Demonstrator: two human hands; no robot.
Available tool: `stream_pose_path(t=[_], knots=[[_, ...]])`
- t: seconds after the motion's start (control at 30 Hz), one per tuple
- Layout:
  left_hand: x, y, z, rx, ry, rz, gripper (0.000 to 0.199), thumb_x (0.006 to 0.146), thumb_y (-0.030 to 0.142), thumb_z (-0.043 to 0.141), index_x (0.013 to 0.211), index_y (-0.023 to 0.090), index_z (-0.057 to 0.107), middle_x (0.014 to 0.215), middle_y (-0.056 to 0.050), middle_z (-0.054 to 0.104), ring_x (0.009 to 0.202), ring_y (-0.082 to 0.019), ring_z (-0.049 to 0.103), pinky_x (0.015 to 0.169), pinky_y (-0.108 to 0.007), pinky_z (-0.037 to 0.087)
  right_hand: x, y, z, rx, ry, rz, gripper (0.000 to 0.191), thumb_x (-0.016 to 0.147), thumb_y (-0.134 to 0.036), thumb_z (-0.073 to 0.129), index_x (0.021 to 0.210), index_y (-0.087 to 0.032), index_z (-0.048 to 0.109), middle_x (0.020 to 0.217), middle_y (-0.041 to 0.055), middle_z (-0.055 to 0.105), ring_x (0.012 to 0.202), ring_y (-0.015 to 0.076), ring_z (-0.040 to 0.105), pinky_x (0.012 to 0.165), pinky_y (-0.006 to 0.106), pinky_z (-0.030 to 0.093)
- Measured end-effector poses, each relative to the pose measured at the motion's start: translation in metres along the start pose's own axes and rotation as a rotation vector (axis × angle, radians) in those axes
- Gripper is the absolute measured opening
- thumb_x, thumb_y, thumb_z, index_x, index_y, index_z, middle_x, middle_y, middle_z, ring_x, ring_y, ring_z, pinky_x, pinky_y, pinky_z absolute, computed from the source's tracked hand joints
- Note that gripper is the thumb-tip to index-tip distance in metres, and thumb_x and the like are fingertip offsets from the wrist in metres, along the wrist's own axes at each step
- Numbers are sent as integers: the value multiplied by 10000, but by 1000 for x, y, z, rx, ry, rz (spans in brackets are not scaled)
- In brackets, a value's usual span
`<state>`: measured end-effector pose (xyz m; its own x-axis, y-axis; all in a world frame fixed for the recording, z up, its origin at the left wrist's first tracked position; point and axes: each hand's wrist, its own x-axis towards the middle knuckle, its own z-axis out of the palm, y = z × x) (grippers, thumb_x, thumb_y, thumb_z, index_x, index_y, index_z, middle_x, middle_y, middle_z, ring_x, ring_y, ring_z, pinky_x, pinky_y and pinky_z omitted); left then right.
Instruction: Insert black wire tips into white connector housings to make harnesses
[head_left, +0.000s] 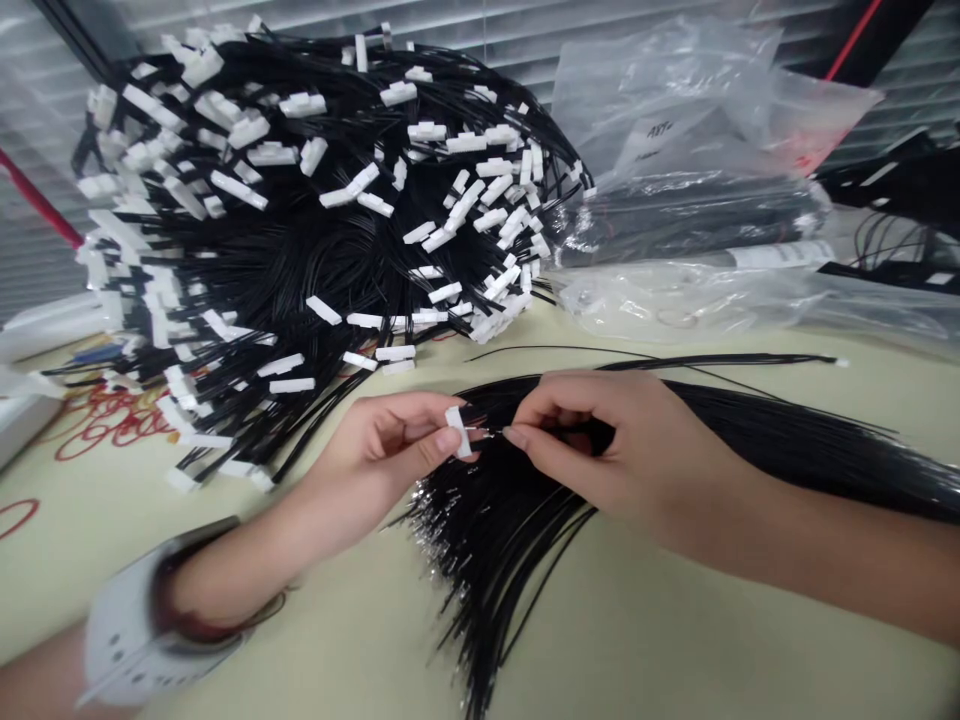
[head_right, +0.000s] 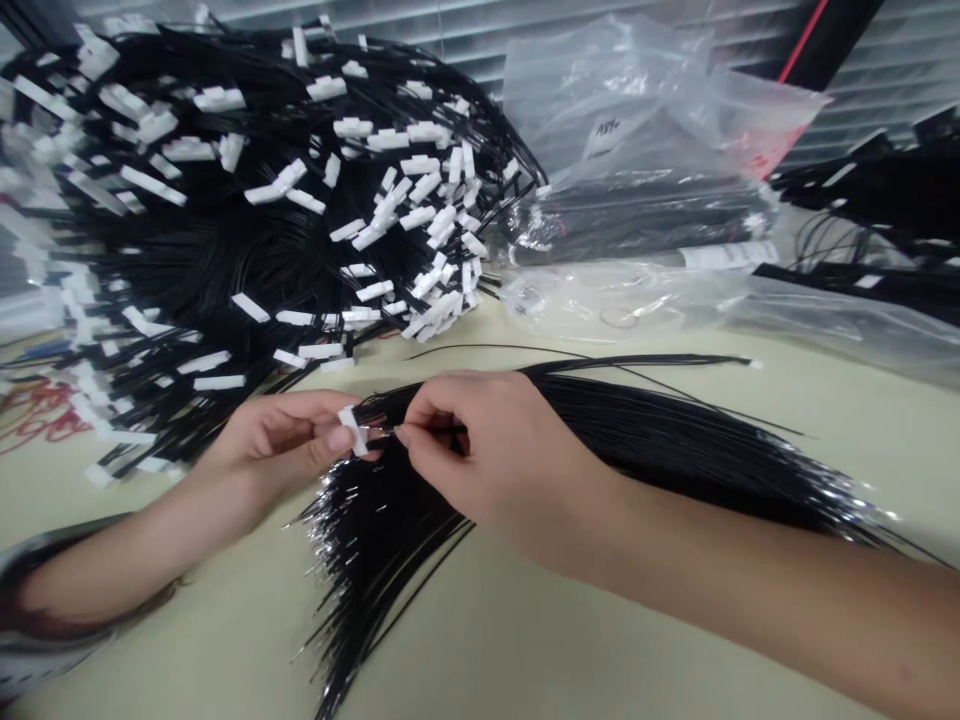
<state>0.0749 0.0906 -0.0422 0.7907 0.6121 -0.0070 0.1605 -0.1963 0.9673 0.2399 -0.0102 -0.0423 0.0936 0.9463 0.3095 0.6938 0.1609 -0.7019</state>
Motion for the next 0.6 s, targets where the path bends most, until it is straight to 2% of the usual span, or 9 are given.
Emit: stream_pose_path(t=[0.4,0.6], knots=[[-1,-2,-1,-14,-31,46,101,792,136,553,726,157,627,627,34,594,576,-69,520,565,-168,400,1,0,0,24,-16,-23,126,749,-191,544,628,-176,575,532,-83,519,455,-2,388,415,127,296],[-1,-1,-1,-13,-39,37,82,772,132,567,762,160,644,666,12,635,615,-95,560,571,-181,422,1,0,0,72,-49,10,109,741,-199,547,644,-189,596,514,-80,506,444,0,377,395,120,284]])
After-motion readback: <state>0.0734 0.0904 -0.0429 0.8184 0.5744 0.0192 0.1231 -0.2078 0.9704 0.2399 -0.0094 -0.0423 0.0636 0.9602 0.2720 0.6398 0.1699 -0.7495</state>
